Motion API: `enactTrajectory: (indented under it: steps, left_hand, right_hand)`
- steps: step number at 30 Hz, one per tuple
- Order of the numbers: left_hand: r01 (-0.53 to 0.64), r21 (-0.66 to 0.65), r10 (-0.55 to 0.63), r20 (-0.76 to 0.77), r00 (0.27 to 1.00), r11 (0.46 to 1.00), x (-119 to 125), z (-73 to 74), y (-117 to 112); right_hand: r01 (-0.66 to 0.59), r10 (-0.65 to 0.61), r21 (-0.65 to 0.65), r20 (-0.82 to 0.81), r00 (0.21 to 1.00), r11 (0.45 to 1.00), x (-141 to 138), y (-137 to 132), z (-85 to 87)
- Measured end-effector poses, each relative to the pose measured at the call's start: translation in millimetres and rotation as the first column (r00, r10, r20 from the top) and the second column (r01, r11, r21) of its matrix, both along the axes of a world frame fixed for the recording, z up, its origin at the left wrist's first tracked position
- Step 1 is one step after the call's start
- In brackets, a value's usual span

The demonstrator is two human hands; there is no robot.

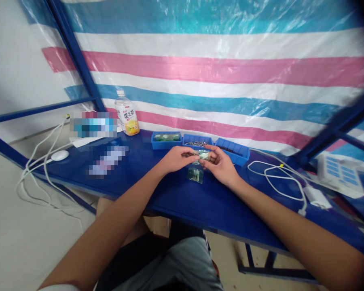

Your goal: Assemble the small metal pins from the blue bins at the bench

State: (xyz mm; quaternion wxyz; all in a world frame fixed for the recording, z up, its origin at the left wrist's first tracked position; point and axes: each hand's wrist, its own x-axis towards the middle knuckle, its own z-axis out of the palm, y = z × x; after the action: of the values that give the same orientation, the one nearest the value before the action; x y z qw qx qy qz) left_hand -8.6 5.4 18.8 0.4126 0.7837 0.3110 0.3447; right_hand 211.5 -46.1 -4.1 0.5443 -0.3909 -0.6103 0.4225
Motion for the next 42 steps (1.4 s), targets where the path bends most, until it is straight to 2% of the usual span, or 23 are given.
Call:
enactTrajectory:
  steps: [7,12,16,21,31,37,42]
  left_hand:
    - [0.078,-0.156,-0.053,0.161,0.985,0.985,5.7,-6.7,2.1]
    - [0.132,-0.182,-0.089,0.231,0.969,0.974,3.4,-9.0,6.3]
    - [0.181,-0.173,-0.137,0.242,0.961,0.968,2.8,-9.8,8.5]
    - [0.116,-0.112,-0.09,0.209,0.974,0.987,5.0,-8.4,6.5]
    - [0.115,-0.126,-0.082,0.241,0.967,0.985,6.6,-10.1,6.0]
    - [0.05,-0.132,-0.017,0.243,0.97,0.99,7.3,-6.6,3.1]
    - [0.055,-0.147,-0.016,0.254,0.967,0.988,7.3,-5.4,4.7]
  right_hand:
    - [0.004,-0.004,-0.016,0.018,1.0,1.0,1.0,-1.3,0.3]
    - [-0.015,0.015,0.044,0.011,1.0,0.999,1.8,-2.4,4.9]
    - [-0.035,0.036,0.049,-0.019,0.999,0.998,2.0,0.1,2.1]
    - [-0.016,0.016,-0.009,-0.054,0.998,1.0,3.3,4.2,-3.9]
    - [0.005,-0.011,-0.07,-0.086,0.996,0.998,6.3,4.1,-1.3]
    - [0.048,-0.053,-0.076,-0.06,0.997,0.996,8.8,4.4,0.2]
    - [0.058,-0.07,-0.114,-0.107,0.992,0.992,7.7,3.9,1.9]
